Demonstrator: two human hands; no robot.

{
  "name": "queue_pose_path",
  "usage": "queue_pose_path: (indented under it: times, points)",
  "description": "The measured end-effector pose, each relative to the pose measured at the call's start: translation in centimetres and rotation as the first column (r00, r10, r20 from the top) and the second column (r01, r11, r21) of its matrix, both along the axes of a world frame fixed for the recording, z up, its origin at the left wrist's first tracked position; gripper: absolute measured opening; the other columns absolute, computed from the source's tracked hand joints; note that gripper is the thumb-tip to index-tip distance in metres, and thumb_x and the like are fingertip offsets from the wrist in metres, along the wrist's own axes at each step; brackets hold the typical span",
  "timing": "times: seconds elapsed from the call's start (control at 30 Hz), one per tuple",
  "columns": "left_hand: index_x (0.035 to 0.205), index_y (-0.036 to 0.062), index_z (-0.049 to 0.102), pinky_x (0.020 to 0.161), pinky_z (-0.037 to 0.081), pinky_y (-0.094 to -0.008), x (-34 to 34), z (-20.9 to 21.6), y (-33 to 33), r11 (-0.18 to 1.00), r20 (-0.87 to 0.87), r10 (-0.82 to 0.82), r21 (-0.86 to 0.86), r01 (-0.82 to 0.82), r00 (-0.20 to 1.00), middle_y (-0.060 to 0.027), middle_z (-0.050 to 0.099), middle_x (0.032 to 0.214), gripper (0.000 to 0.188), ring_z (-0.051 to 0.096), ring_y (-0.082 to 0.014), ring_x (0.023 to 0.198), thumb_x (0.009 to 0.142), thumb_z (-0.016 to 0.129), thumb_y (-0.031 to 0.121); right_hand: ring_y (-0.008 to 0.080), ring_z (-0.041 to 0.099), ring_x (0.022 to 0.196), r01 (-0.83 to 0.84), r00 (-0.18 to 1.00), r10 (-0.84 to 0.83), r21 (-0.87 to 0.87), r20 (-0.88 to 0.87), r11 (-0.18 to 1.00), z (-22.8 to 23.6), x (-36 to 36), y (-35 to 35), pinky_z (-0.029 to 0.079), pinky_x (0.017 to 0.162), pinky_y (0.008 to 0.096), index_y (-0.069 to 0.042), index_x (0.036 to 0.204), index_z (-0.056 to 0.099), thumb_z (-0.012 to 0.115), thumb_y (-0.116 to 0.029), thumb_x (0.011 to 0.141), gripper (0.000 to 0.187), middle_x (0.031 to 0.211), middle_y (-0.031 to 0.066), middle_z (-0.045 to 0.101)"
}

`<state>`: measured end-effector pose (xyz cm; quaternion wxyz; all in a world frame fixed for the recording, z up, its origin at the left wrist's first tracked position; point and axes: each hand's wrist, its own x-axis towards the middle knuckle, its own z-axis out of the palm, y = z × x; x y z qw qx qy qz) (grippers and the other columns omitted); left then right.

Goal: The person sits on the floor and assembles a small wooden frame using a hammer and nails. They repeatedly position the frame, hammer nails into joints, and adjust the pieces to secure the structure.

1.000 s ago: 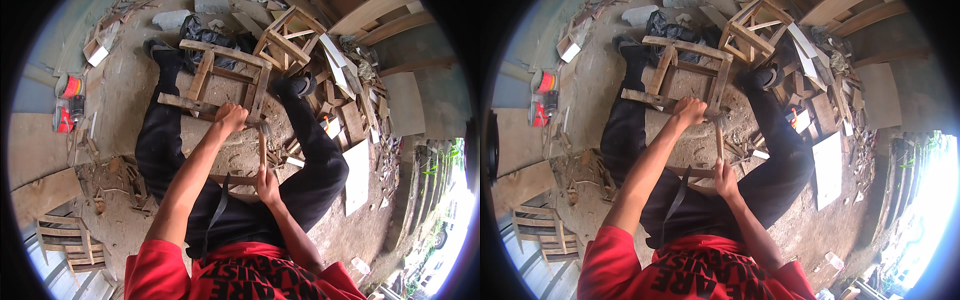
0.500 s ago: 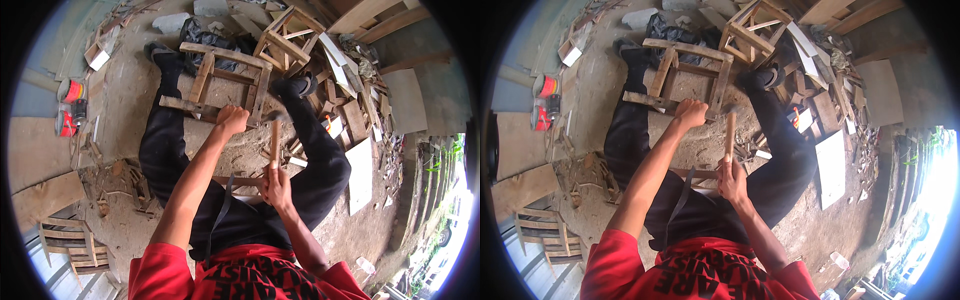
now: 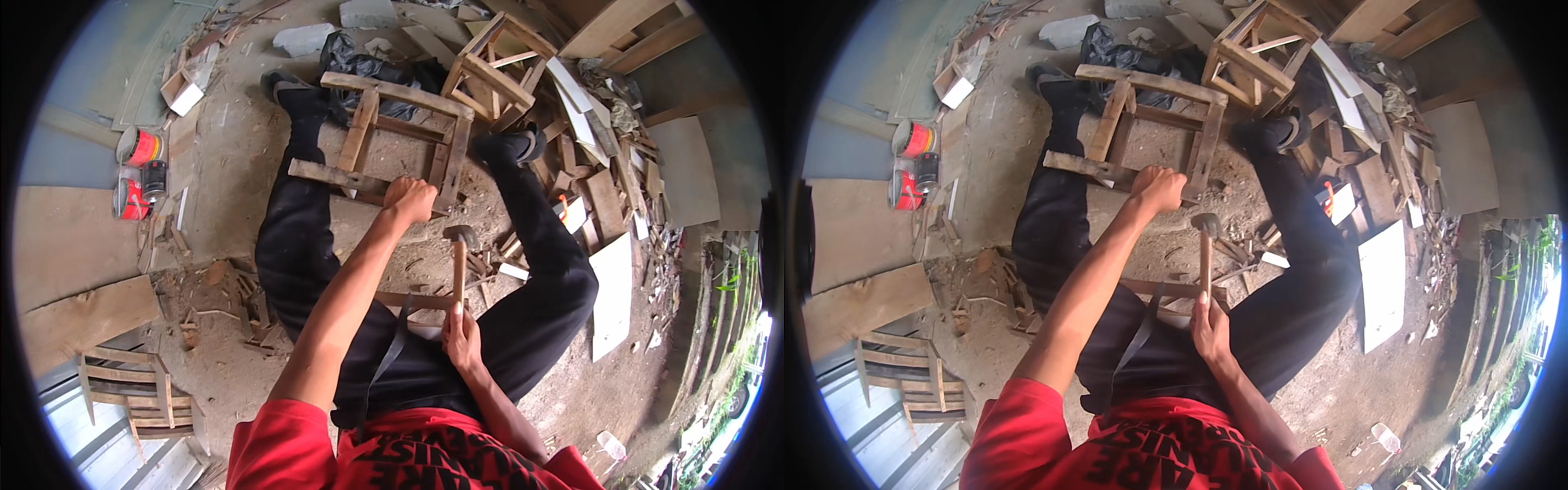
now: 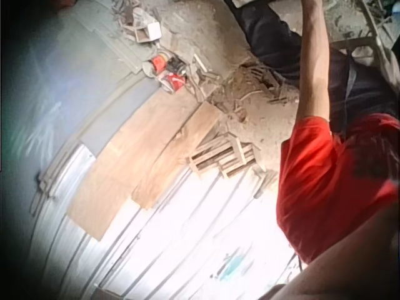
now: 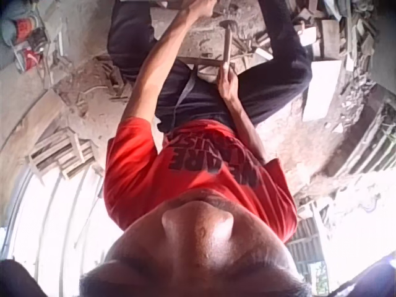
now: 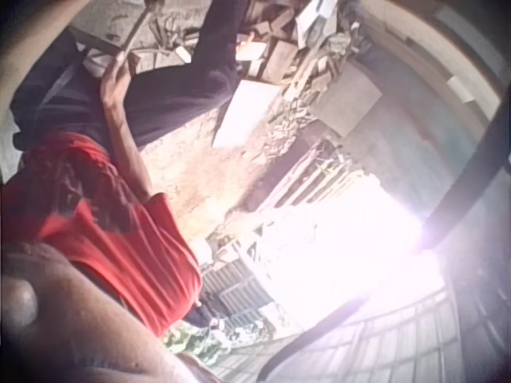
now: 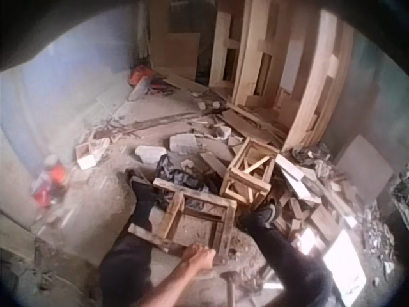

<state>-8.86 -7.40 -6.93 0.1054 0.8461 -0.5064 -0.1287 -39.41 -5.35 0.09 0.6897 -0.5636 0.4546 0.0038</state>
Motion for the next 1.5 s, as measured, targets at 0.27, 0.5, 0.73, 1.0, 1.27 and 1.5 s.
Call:
queue_pose_path:
  times: [0.27, 0.5, 0.73, 1.0, 1.27, 1.5]
  points:
    - [0.073, 0.0077, 0.073, 0.059, 0.056, -0.0397, 0.3, 0.5, -0.2, 1.000, 0.022, 0.001, -0.026, 0.000, 1.000, -0.0177, 0.073, 0.075, 0.012, 0.073, -0.0257, 0.067, 0.072, 0.061, 0.004, 0.0046, 0.038, 0.052, -0.098, 0.975, 0.163, -0.366, 0.150, 0.925, -1.2, 2.7, -2.3, 0.033, 0.046, 0.0230, -0.007, 0.087, 0.048, 0.035, -0.043, 0.109, 0.044, 0.064, -0.0043, 0.041]
    - [0.080, 0.0051, 0.072, 0.071, 0.058, -0.0437, 0.3, 0.3, 0.2, 0.999, -0.023, 0.035, 0.029, -0.034, 0.999, -0.0205, 0.072, 0.081, 0.014, 0.073, -0.0349, 0.078, 0.072, 0.061, 0.008, 0.0064, 0.041, 0.053, -0.027, 0.893, 0.174, -0.336, 0.415, 0.942, 7.8, 5.3, -3.6, 0.031, 0.047, 0.0240, -0.002, 0.092, 0.052, 0.037, -0.055, 0.104, 0.057, 0.062, -0.0007, 0.045]
    - [0.075, 0.0062, 0.074, 0.060, 0.057, -0.0419, 0.6, 0.7, -0.2, 0.999, -0.040, 0.015, 0.046, -0.013, 0.999, -0.0186, 0.073, 0.078, 0.015, 0.074, -0.0300, 0.070, 0.071, 0.060, 0.004, 0.0117, 0.041, 0.051, -0.007, 0.917, 0.293, -0.724, 0.271, 0.690, 0.0, 3.9, -4.2, 0.032, 0.046, 0.0273, -0.007, 0.090, 0.048, 0.033, -0.061, 0.103, 0.057, 0.063, 0.0007, 0.043]
    - [0.075, 0.0056, 0.072, 0.055, 0.056, -0.0413, 0.6, -1.0, 0.3, 0.998, 0.021, 0.006, -0.068, -0.005, 1.000, -0.0181, 0.072, 0.071, 0.015, 0.072, -0.0262, 0.062, 0.070, 0.059, 0.002, 0.0136, 0.048, 0.050, -0.110, 0.991, 0.129, -0.318, 0.038, 0.942, -0.4, -0.5, -0.6, 0.038, 0.048, 0.0313, -0.004, 0.083, 0.050, 0.035, -0.044, 0.108, 0.050, 0.058, 0.0029, 0.047]
    - [0.078, 0.0055, 0.072, 0.066, 0.058, -0.0437, 0.6, 0.2, 0.1, 0.991, 0.033, -0.018, -0.130, 0.022, 0.999, -0.0181, 0.073, 0.082, 0.012, 0.074, -0.0304, 0.072, 0.073, 0.061, 0.006, 0.0120, 0.047, 0.051, 0.018, 0.996, -0.027, 0.095, 0.088, 0.995, 2.7, 5.3, -3.8, 0.036, 0.046, 0.0268, -0.003, 0.093, 0.052, 0.038, -0.045, 0.108, 0.047, 0.061, -0.0002, 0.048]
    - [0.082, 0.0044, 0.070, 0.074, 0.058, -0.0437, 0.6, 0.0, 0.0, 0.999, -0.025, 0.036, 0.025, -0.035, 0.999, -0.0193, 0.073, 0.082, 0.014, 0.073, -0.0343, 0.077, 0.071, 0.062, 0.008, 0.0074, 0.037, 0.050, 0.252, 0.573, 0.131, -0.326, 0.809, 0.911, 13.1, 8.7, -7.1, 0.031, 0.043, 0.0225, -0.001, 0.099, 0.044, 0.040, -0.067, 0.098, 0.066, 0.064, 0.0031, 0.042]
